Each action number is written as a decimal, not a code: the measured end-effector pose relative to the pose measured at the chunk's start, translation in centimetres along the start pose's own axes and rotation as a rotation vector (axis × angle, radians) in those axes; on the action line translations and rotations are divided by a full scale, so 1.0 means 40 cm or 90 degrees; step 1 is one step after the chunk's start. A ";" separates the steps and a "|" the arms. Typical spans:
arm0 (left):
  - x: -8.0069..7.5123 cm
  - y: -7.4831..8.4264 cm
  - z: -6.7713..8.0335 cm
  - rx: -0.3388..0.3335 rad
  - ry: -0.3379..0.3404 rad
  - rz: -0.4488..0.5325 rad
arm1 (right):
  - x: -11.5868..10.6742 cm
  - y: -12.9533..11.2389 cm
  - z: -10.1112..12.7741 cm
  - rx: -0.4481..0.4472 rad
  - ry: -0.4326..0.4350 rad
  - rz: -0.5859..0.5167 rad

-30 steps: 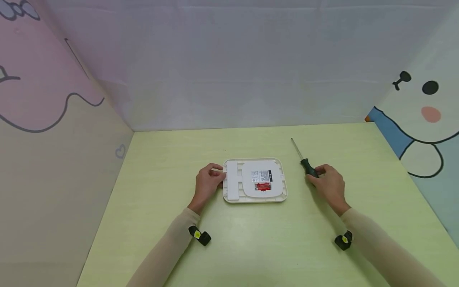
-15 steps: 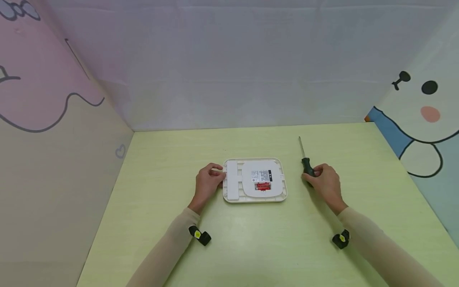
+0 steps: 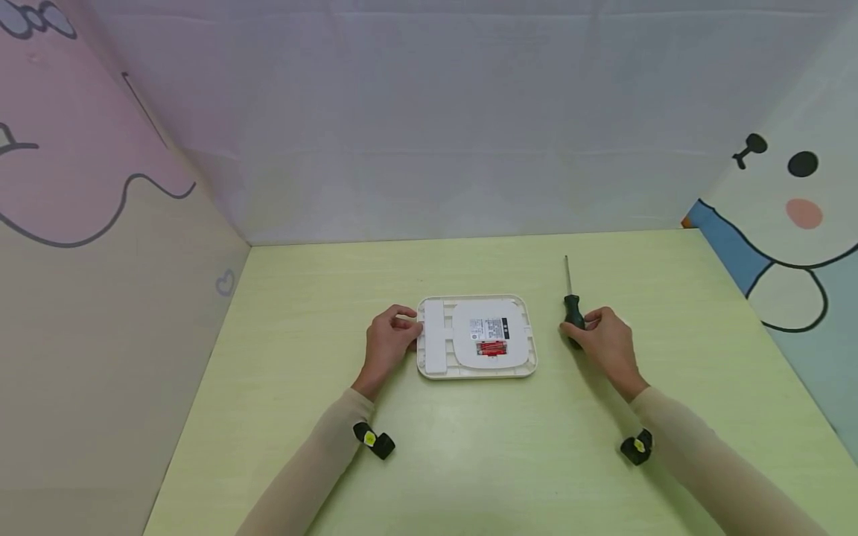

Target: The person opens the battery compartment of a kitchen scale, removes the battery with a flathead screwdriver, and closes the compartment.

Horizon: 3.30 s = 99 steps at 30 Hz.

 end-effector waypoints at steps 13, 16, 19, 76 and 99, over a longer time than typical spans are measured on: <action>-0.010 0.012 -0.001 -0.003 0.022 -0.080 | -0.085 0.021 0.033 -0.053 0.034 0.023; -0.015 0.032 -0.004 0.001 0.039 -0.108 | -0.105 0.047 0.038 -0.044 0.041 0.028; -0.008 0.066 -0.011 0.016 0.048 -0.129 | -0.116 0.072 0.042 -0.030 0.037 0.026; 0.664 0.350 -0.075 0.166 -0.145 -0.692 | -0.202 0.259 0.127 0.078 0.080 -0.015; 0.659 0.345 -0.087 0.126 -0.163 -0.720 | -0.187 0.255 0.124 0.084 0.068 -0.010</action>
Point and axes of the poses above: each hand's wrist, its own z-axis away from the middle knuckle, its own x-axis out of the palm, y = z × x, the point moved 10 cm from there along -z, towards the middle knuckle, and after that the axes turned 15 degrees about -y, right-handed, at the moved point
